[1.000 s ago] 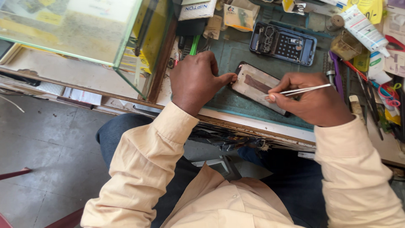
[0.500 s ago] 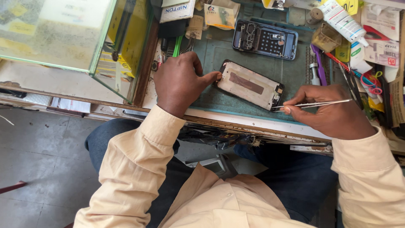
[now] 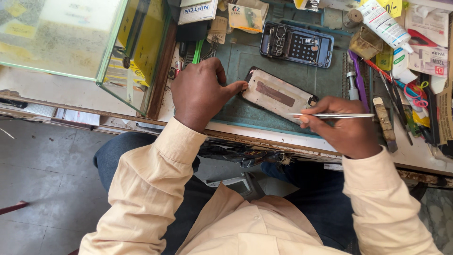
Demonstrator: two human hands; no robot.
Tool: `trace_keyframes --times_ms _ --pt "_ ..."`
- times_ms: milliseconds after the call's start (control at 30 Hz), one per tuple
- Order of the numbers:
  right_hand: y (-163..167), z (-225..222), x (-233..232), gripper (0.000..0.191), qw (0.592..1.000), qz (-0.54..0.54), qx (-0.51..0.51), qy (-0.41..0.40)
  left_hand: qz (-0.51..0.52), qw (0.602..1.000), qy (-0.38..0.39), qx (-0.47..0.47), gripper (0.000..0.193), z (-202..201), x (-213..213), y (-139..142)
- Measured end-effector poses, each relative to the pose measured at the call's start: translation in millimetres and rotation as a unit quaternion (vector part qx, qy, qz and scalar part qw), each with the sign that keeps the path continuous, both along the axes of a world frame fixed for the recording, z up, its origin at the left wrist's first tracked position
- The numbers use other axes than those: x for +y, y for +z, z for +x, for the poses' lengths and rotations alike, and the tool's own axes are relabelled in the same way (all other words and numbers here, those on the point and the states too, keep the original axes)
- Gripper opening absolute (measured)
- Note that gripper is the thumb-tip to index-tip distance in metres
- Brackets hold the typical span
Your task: The person uses a metal spudger to pry and separate components on the back of a disassembled mobile phone. They work along the edges and corners of the device, occasionally lifting the casing to inspect the interior.
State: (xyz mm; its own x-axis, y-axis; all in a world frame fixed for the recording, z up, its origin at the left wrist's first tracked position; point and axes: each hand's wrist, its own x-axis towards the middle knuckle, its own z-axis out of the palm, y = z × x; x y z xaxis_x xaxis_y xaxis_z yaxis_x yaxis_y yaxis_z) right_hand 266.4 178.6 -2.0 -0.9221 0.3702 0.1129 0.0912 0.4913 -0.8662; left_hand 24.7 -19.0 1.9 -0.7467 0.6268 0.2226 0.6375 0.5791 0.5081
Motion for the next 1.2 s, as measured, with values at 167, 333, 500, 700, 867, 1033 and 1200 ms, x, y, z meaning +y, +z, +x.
trace_keyframes --times_ms 167,333,500,700,867,1033,1200 --pt "11.3 -28.1 -20.7 0.011 0.990 0.134 0.046 0.018 0.003 1.000 -0.001 -0.004 0.052 0.1 0.2 0.2" --pt "13.1 -52.5 -35.1 0.013 0.988 0.128 0.076 0.039 0.010 1.000 -0.003 0.002 0.053 0.5 -0.9 -0.4" --pt "23.7 -47.2 -25.2 0.015 0.977 0.185 0.071 0.074 0.002 1.000 0.001 -0.003 0.054 1.3 -0.4 0.2" --pt "38.5 -12.6 -2.4 0.014 0.985 0.156 -0.060 0.050 -0.002 1.000 0.003 -0.011 0.054 0.3 0.8 -1.3" --pt "31.5 7.8 1.4 0.010 0.988 0.144 -0.060 0.018 0.005 1.000 0.001 -0.006 0.053 0.8 0.2 -1.5" --pt "10.1 8.0 -19.9 0.013 0.988 0.149 0.031 -0.037 0.015 1.000 0.000 0.010 0.053 0.9 -0.1 -1.9" --pt "3.4 -12.7 -29.1 0.013 0.983 0.172 0.062 -0.015 -0.015 1.000 0.007 -0.018 0.052 1.0 0.9 0.8"
